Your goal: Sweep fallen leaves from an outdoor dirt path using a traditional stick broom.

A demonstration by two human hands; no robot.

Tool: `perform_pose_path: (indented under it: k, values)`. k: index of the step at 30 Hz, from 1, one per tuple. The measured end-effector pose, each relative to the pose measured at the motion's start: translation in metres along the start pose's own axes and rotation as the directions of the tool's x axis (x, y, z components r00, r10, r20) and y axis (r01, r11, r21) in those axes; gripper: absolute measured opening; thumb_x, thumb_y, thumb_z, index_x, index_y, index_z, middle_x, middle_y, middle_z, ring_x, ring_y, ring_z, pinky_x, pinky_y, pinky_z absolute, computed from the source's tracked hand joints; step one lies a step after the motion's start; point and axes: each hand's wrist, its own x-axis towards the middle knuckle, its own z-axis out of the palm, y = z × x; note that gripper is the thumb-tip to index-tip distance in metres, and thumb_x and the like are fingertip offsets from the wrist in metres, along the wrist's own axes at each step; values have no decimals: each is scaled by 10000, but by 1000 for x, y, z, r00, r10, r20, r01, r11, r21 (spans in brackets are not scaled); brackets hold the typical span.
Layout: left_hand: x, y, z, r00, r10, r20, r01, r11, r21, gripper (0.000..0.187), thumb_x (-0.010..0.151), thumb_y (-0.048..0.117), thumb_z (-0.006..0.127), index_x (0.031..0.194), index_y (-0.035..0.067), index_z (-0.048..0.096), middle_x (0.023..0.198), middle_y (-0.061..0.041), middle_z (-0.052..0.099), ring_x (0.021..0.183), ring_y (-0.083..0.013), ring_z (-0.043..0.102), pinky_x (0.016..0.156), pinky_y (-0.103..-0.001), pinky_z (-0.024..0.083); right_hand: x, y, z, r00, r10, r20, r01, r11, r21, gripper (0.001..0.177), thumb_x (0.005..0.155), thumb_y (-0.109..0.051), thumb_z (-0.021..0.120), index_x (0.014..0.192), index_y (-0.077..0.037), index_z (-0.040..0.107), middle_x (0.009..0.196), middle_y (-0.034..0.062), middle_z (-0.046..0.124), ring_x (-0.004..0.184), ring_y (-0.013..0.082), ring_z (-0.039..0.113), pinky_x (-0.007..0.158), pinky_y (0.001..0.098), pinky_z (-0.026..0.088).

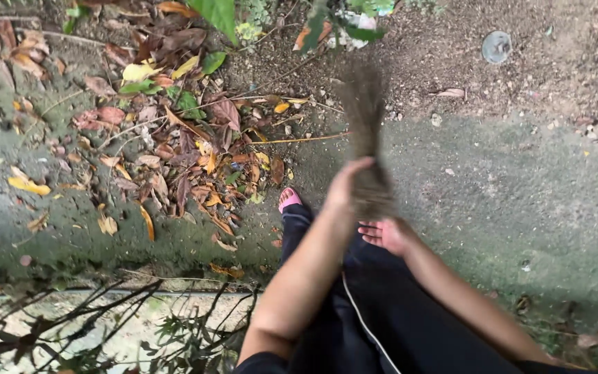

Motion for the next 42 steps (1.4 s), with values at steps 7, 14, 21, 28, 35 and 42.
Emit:
perform_pose_path:
  k: [7, 14, 21, 28, 35, 42]
  values:
    - [-131, 204, -171, 899, 409, -155, -435, 871, -226, 209, 1025, 209, 628, 1118, 24, 600, 878, -137, 670, 628, -235, 655, 569, -346, 605, -1, -7, 25, 966, 244, 84, -222, 952, -210, 484, 1024, -305, 448, 1479, -149, 499, 1225, 120, 665, 1101, 304, 670, 938, 478, 558]
    - [-189, 199, -163, 491, 656, -574, -526, 748, 405, 402, 908, 226, 608, 1278, 97, 519, 1059, -102, 663, 896, -232, 693, 738, -379, 636, -12, -5, 38, 969, 241, 54, -213, 927, -310, 488, 1021, -307, 444, 1475, -138, 498, 1222, 129, 664, 1092, 303, 670, 917, 464, 558]
    - [-229, 93, -145, 712, 620, -331, -411, 749, 519, 480, 841, 155, 698, 1255, -10, 520, 932, -112, 643, 814, -264, 663, 733, -398, 590, -4, 4, 60, 959, 280, 35, -250, 901, -356, 468, 1029, -319, 450, 1456, -138, 510, 1207, 118, 662, 1091, 299, 668, 919, 460, 556]
    - [-163, 11, -156, 989, -145, -33, 147, 988, 50, 426, 883, 353, 670, 1090, -19, 654, 942, -168, 720, 806, -292, 712, 760, -405, 583, 23, 26, 64, 966, 257, 41, -223, 899, -376, 445, 1059, -321, 470, 1425, -70, 500, 1183, 144, 658, 1070, 307, 662, 906, 490, 565]
    - [-182, 160, -191, 171, -167, 971, 985, 32, -168, 116, 1020, 118, 511, 1112, 48, 527, 846, -116, 646, 648, -195, 601, 517, -313, 502, -7, 8, 71, 967, 253, -16, -237, 880, -411, 458, 1026, -309, 448, 1440, -123, 504, 1189, 134, 659, 1050, 315, 675, 876, 472, 570]
    - [-205, 199, -229, 626, 623, -470, -762, 616, -200, 377, 904, 229, 602, 1223, 36, 551, 986, -150, 672, 779, -251, 689, 694, -353, 627, -5, 1, 54, 967, 254, 10, -228, 882, -412, 477, 1035, -307, 436, 1481, -142, 478, 1200, 136, 640, 1055, 302, 672, 892, 476, 578]
